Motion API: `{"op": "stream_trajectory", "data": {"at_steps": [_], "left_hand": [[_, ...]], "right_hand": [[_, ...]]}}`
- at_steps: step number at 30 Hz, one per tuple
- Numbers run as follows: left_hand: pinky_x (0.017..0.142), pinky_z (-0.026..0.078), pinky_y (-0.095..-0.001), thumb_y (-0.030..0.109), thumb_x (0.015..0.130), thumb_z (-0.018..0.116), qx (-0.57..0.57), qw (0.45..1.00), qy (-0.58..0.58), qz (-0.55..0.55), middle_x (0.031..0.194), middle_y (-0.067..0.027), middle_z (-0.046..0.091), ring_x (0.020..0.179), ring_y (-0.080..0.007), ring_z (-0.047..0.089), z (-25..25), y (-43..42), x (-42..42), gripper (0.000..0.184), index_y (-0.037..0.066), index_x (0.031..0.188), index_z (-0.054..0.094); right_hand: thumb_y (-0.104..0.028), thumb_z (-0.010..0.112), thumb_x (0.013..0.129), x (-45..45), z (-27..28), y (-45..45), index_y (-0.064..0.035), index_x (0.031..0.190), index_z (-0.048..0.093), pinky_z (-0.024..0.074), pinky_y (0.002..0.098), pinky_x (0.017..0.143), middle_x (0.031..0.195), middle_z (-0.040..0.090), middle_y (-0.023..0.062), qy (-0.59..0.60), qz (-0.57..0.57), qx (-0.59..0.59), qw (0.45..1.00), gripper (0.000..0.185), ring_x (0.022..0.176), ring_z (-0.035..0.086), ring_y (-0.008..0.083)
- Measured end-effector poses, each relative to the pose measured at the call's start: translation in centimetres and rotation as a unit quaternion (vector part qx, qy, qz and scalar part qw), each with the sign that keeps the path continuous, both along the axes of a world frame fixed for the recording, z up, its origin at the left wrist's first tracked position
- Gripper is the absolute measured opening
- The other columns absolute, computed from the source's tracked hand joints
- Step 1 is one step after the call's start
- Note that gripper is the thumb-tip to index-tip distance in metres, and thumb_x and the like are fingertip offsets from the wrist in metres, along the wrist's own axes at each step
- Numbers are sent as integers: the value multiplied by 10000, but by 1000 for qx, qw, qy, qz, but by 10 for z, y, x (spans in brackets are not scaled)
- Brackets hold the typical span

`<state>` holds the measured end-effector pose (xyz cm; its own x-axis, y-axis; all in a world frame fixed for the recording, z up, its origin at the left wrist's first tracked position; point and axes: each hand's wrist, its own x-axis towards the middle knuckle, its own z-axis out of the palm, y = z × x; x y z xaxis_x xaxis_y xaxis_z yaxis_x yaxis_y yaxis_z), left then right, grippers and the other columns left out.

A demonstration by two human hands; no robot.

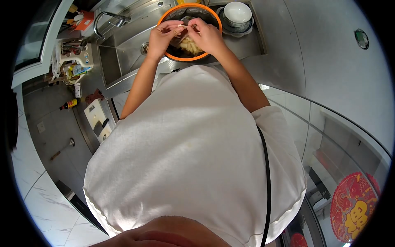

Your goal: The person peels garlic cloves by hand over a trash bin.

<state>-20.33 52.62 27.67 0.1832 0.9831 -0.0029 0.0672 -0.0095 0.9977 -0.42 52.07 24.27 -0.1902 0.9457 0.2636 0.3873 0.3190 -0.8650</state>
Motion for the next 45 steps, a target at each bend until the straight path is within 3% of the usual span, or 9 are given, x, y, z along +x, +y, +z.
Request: {"op": "stream_trajectory", "data": {"at_steps": [11, 14, 17, 22, 26, 28, 32, 34, 45], "left_hand": [[853, 559, -250, 82, 946, 764, -43, 993, -100, 48, 1036, -49, 759, 912, -112, 703, -13, 2, 1, 271, 8, 1202, 714], [832, 567, -255, 40, 922, 774, 43, 996, -29, 69, 1024, -57, 763, 898, -113, 707, -14, 2, 0, 235, -1, 1148, 725], [801, 581, -268, 28, 880, 793, 95, 991, 28, 85, 960, -64, 773, 846, -128, 722, -9, 0, 0, 187, -18, 1054, 742], [756, 598, -289, 29, 849, 803, 192, 958, 202, 72, 959, -84, 782, 831, -166, 761, 4, -2, -3, 176, 29, 1020, 759], [844, 583, -274, 23, 884, 782, 176, 961, 206, 63, 1053, -79, 782, 917, -143, 747, 2, -2, -9, 234, 24, 1114, 746], [856, 580, -271, 18, 896, 774, 151, 971, 162, 84, 1058, -81, 777, 927, -137, 739, 4, -3, -10, 251, 15, 1145, 743], [801, 600, -275, 17, 865, 795, 157, 980, 88, 87, 995, -80, 774, 881, -152, 754, -6, 1, -11, 274, 46, 1136, 761], [895, 572, -263, -1, 903, 769, 152, 982, 83, 73, 1024, -72, 761, 960, -127, 718, -1, -3, -10, 359, 3, 1253, 686], [733, 618, -329, 175, 893, 790, 230, 923, 301, 70, 969, -35, 779, 840, -206, 771, 12, -21, 3, 366, 156, 1229, 647]], "right_hand": [[-282, 662, 1009, -1, 0, 1, -67, 1121, 616, 554, 371, 720, 918, 756, 107, 72, 2, 22, 997, 246, 826, 741, 299], [-267, 658, 1009, 3, 10, -2, -70, 1112, 626, 559, 359, 738, 911, 755, 101, 11, 3, -23, 1000, 224, 823, 740, 299], [-150, 621, 1039, 3, 10, -3, -28, 1165, 613, 541, 272, 752, 972, 742, 77, -19, 23, -55, 998, 176, 874, 733, 161], [-139, 596, 1057, 1, -6, 3, -49, 1202, 591, 521, 252, 722, 823, 681, 13, 134, 14, -45, 990, 171, 771, 642, 88], [-179, 648, 1031, 1, 0, 1, -62, 1166, 660, 521, 255, 683, 786, 696, 25, 174, -33, -65, 982, 179, 723, 665, 105], [-239, 736, 960, 0, 5, -1, -132, 1079, 753, 519, 277, 617, 729, 693, 30, -36, -82, 87, 992, 161, 647, 675, 151], [-280, 797, 883, 1, 19, -6, -208, 998, 801, 519, 308, 572, 696, 681, 32, -109, -115, 83, 984, 136, 612, 674, 199], [-270, 819, 852, 0, 27, -8, -232, 993, 797, 514, 313, 555, 692, 680, 17, -178, -115, 45, 976, 148, 595, 660, 202], [-302, 826, 854, -23, 26, -8, -149, 1004, 801, 508, 291, 567, 710, 711, 41, -43, -98, 73, 992, 215, 604, 662, 163]]}}
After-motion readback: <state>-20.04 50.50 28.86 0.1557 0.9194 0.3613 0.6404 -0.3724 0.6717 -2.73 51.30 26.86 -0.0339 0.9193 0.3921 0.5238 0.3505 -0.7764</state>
